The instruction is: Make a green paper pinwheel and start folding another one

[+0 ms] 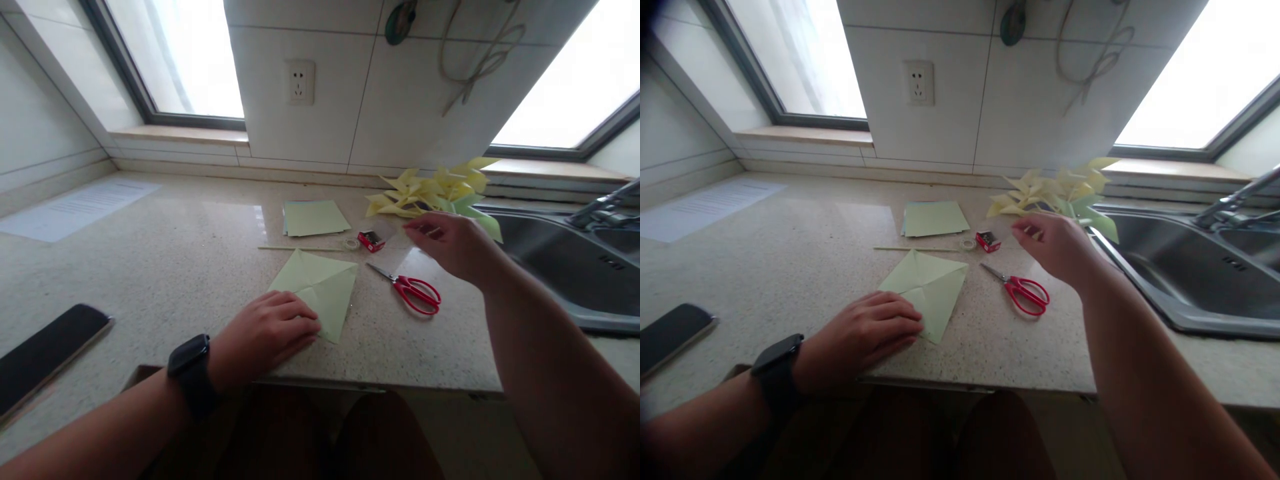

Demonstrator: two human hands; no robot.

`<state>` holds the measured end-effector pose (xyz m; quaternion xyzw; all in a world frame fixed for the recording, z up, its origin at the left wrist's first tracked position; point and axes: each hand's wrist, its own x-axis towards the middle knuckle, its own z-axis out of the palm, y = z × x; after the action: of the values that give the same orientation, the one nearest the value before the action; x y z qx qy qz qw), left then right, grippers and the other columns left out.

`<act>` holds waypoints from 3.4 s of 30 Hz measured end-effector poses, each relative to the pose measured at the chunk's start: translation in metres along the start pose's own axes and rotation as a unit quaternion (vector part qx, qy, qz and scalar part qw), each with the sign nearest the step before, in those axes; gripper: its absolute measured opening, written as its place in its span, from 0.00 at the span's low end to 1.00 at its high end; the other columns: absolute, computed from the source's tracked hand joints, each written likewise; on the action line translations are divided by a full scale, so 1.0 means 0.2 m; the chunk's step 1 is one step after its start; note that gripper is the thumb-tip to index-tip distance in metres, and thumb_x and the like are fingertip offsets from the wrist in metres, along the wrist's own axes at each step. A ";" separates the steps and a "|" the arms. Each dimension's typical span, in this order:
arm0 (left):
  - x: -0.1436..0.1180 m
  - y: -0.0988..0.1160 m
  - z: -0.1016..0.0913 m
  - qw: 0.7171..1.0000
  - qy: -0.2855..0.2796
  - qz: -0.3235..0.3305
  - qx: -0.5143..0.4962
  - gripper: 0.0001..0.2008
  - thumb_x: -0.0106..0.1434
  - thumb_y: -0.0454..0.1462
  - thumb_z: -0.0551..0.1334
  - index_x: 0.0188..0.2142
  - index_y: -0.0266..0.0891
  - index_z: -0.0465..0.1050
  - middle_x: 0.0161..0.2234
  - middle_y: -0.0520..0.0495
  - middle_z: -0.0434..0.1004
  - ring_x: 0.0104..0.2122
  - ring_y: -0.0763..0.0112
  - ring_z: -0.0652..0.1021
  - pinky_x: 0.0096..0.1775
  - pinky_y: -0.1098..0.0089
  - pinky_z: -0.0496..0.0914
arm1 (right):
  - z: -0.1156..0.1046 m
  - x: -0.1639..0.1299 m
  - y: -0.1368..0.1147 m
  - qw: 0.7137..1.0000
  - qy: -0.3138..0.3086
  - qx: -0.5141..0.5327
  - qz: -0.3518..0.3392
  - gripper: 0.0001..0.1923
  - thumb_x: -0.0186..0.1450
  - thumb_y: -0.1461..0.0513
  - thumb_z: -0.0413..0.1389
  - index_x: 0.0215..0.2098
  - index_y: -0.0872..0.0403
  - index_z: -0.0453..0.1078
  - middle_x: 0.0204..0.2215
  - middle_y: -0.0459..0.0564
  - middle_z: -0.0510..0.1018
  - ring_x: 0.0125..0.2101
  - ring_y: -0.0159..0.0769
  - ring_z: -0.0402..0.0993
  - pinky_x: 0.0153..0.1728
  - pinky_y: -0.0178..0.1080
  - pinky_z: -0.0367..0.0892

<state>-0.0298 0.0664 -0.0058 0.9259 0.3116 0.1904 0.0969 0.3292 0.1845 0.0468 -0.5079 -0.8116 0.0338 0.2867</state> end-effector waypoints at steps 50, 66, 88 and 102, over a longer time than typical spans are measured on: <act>0.01 0.02 -0.01 0.998 -0.037 -0.031 -0.034 0.12 0.69 0.33 0.58 0.50 0.44 0.73 0.48 0.47 0.77 0.47 0.62 0.74 0.51 0.58 0.68 | 0.31 0.07 0.02 0.995 -0.037 0.003 -0.091 0.15 0.60 0.65 0.58 0.45 0.50 0.79 0.49 0.56 0.73 0.50 0.47 0.73 0.55 0.49 0.69; 0.02 0.02 -0.01 0.998 -0.041 -0.029 -0.028 0.11 0.70 0.33 0.57 0.50 0.45 0.73 0.47 0.49 0.76 0.45 0.62 0.74 0.50 0.59 0.68 | 0.26 0.09 -0.02 0.993 -0.112 0.033 0.009 0.11 0.67 0.56 0.56 0.37 0.52 0.78 0.27 0.48 0.81 0.26 0.35 0.74 0.28 0.38 0.67; 0.02 0.02 -0.01 0.997 -0.046 -0.037 -0.040 0.11 0.70 0.33 0.57 0.50 0.44 0.72 0.48 0.48 0.75 0.46 0.62 0.72 0.50 0.58 0.67 | 0.20 0.13 -0.06 0.976 -0.212 -0.045 -0.027 0.10 0.64 0.61 0.56 0.35 0.53 0.81 0.32 0.51 0.82 0.30 0.36 0.75 0.33 0.38 0.65; 0.02 0.02 -0.01 0.998 -0.037 -0.034 -0.033 0.11 0.69 0.33 0.57 0.49 0.44 0.73 0.46 0.48 0.76 0.45 0.61 0.73 0.49 0.57 0.67 | 0.25 0.13 -0.03 0.983 -0.175 -0.028 -0.043 0.08 0.63 0.59 0.58 0.33 0.54 0.77 0.30 0.51 0.78 0.28 0.36 0.69 0.31 0.39 0.60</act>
<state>-0.0254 0.0667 -0.0016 0.9175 0.3328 0.1624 0.1454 0.2918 0.2149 0.0184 -0.4664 -0.8711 0.0867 0.1269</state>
